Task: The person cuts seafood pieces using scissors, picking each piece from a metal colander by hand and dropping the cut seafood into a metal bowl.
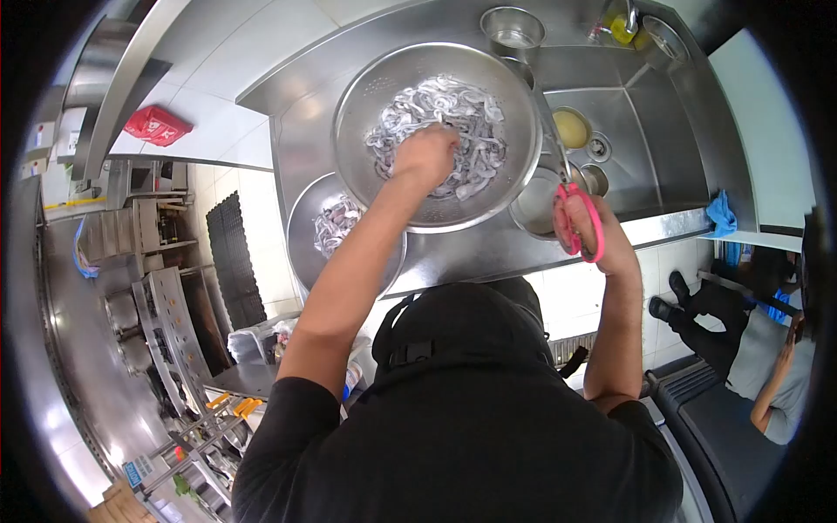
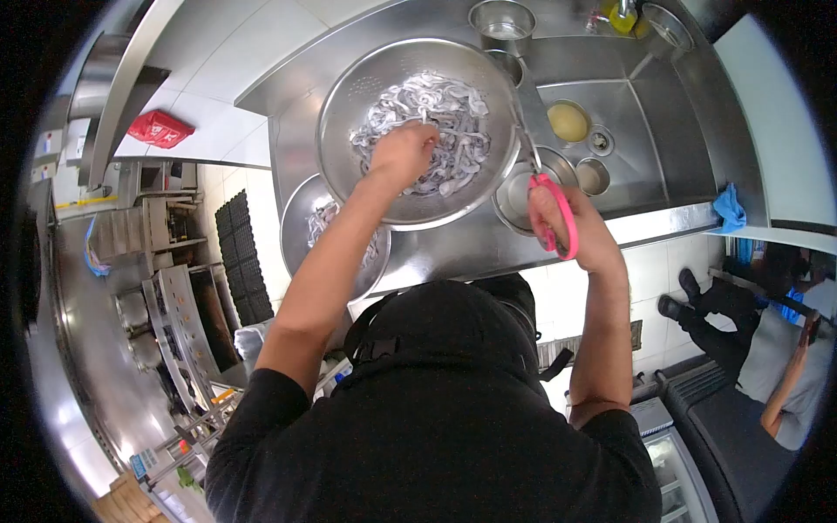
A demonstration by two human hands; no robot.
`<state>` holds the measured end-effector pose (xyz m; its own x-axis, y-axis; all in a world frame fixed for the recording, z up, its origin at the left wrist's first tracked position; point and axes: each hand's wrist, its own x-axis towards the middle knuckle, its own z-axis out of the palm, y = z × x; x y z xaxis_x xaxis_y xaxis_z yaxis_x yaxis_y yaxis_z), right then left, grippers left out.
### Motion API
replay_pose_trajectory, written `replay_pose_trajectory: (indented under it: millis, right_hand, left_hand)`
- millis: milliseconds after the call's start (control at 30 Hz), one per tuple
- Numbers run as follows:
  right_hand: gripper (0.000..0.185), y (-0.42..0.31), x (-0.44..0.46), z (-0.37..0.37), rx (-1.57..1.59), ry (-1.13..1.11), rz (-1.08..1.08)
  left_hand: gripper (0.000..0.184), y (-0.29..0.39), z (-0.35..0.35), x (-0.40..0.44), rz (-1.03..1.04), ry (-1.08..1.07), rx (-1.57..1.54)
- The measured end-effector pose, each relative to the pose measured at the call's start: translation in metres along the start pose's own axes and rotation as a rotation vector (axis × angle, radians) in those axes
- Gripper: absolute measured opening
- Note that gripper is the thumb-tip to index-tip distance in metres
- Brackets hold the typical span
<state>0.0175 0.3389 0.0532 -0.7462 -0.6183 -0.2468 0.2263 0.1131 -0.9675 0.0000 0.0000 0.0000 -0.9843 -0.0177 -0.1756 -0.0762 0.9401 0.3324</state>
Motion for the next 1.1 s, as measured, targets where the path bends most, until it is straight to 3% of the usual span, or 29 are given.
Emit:
replay_pose_trajectory:
  millis: [267,367,600,900,1100]
  right_hand:
    - [0.061,0.008,-0.026,-0.017,0.067,0.036,0.059]
    - [0.061,0.011,-0.027,-0.013,0.110,0.038,0.076]
    - [0.062,0.010,-0.024,-0.021,0.101,0.056,0.085]
    - [0.062,0.000,-0.006,-0.008,0.042,0.039,0.051]
    - [0.063,-0.004,-0.004,0.005,-0.006,0.013,0.046]
  left_hand:
    - [0.030,-0.011,0.055,0.045,0.072,0.025,0.248]
    - [0.032,-0.001,0.036,0.047,-0.030,-0.102,0.290]
    - [0.031,-0.025,-0.006,0.036,-0.062,-0.078,-0.035]
    - [0.031,-0.049,-0.060,0.008,-0.202,0.105,-0.045]
    - [0.034,-0.058,-0.110,-0.015,-0.173,0.274,-0.082]
